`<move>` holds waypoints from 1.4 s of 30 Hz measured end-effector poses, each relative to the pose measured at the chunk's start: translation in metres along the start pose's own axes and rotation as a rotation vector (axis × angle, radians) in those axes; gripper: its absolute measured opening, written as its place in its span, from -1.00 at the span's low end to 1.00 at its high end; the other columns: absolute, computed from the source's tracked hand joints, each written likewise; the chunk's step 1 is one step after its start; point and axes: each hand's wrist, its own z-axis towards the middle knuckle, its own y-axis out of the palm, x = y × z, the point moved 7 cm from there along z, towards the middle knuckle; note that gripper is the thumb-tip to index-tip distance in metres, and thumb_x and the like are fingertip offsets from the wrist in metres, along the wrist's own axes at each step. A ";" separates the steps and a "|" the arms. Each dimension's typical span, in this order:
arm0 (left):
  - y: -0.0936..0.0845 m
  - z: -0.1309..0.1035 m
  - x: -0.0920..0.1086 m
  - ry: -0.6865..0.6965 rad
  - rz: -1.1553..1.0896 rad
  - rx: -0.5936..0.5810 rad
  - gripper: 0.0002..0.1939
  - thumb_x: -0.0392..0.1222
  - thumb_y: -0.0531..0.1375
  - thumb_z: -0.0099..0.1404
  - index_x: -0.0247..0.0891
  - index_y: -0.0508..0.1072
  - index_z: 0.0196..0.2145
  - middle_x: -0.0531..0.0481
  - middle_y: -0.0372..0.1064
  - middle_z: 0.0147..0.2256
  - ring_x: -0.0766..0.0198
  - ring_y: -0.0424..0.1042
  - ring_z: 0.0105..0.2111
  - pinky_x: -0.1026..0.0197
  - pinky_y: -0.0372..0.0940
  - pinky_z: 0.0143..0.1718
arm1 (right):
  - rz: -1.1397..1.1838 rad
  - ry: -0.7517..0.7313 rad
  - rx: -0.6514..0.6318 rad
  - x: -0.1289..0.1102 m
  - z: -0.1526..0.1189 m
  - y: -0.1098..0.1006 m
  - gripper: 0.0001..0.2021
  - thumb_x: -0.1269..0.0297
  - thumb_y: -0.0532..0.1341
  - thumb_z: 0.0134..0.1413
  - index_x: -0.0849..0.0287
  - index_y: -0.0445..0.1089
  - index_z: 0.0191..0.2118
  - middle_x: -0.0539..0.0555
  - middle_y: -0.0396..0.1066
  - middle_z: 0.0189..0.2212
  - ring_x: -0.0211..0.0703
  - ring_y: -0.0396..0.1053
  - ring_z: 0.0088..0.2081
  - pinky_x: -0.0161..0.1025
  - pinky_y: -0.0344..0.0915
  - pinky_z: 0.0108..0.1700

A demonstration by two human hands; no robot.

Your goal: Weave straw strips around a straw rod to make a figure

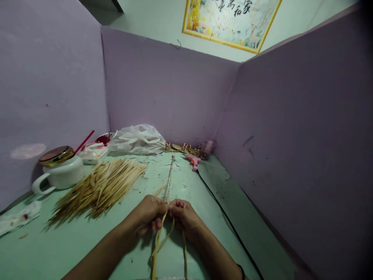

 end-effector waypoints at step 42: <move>-0.006 0.010 -0.001 0.140 0.334 0.026 -0.88 -0.30 0.04 -0.20 -0.36 0.32 -0.75 0.10 0.09 -0.81 0.44 0.02 -0.75 0.33 -0.08 -0.68 | -0.176 0.059 0.035 0.005 0.002 -0.009 -0.92 0.41 0.18 -0.41 0.28 0.23 -0.66 -0.16 0.02 -0.86 -0.51 -0.13 -0.79 -0.40 -0.29 -0.69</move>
